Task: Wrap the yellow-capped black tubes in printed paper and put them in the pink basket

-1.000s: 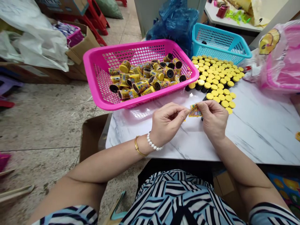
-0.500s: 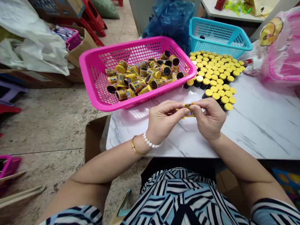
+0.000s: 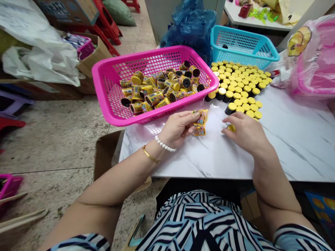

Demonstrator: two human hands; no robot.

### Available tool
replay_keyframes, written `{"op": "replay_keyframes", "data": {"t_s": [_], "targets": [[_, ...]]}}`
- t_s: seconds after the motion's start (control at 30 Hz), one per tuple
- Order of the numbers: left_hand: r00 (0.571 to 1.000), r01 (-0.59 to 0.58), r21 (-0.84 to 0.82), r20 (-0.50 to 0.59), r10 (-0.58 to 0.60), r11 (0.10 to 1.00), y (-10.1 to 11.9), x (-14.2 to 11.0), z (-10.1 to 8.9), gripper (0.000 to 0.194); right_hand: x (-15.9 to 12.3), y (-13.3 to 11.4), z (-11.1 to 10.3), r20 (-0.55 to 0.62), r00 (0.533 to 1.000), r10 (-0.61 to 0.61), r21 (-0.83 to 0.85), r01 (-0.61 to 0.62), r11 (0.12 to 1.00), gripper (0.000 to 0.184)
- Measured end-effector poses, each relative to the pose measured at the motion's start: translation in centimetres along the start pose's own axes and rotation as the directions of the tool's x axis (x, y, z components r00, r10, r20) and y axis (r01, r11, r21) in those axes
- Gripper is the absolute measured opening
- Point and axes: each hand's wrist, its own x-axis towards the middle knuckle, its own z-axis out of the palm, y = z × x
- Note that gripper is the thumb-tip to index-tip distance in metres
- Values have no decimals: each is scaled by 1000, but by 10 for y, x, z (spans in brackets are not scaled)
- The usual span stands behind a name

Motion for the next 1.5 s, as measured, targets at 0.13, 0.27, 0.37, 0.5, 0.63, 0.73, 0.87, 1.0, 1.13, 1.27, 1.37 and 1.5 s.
{"op": "replay_keyframes", "data": {"t_s": [0.13,0.27,0.37,0.5,0.63,0.73,0.87,1.0,1.13,1.27,1.37,1.5], "targets": [[997,75,-73,34,-72,995,2,7,-6,33,3,3,11,6,998,56,246,-55,968,8],[992,123,-140,56,-116,982,0,8,-4,32,8,-5,7,-105,977,187,805,-27,593,30],[990,137,-174,63,-128,975,-2,7,0,30,10,-13,10,-113,975,193,919,28,393,38],[990,131,-220,80,-116,967,-2,5,2,26,10,-26,20,-118,970,213,925,29,378,39],[994,107,-264,65,-93,958,1,5,2,21,8,-33,20,-163,964,208,890,53,453,35],[994,102,-270,63,-88,957,0,6,2,21,5,-36,18,-218,965,148,831,104,546,34],[996,63,-226,70,-48,972,-5,6,2,24,2,-37,18,-215,959,185,773,51,633,30],[997,-3,-137,81,14,991,-6,6,1,30,0,-36,19,-226,951,212,741,27,671,32],[999,16,-154,49,-9,988,-3,7,0,33,0,-37,18,-437,899,7,511,242,825,36],[999,4,-105,54,2,994,-5,7,-1,35,0,-39,19,-454,888,-74,519,331,788,36],[998,3,-50,61,0,999,-6,5,-1,36,-1,-39,22,-299,953,-36,716,249,652,29],[996,7,3,87,-7,1000,-5,3,-3,38,-4,-36,25,-162,986,40,823,113,556,32]]}}
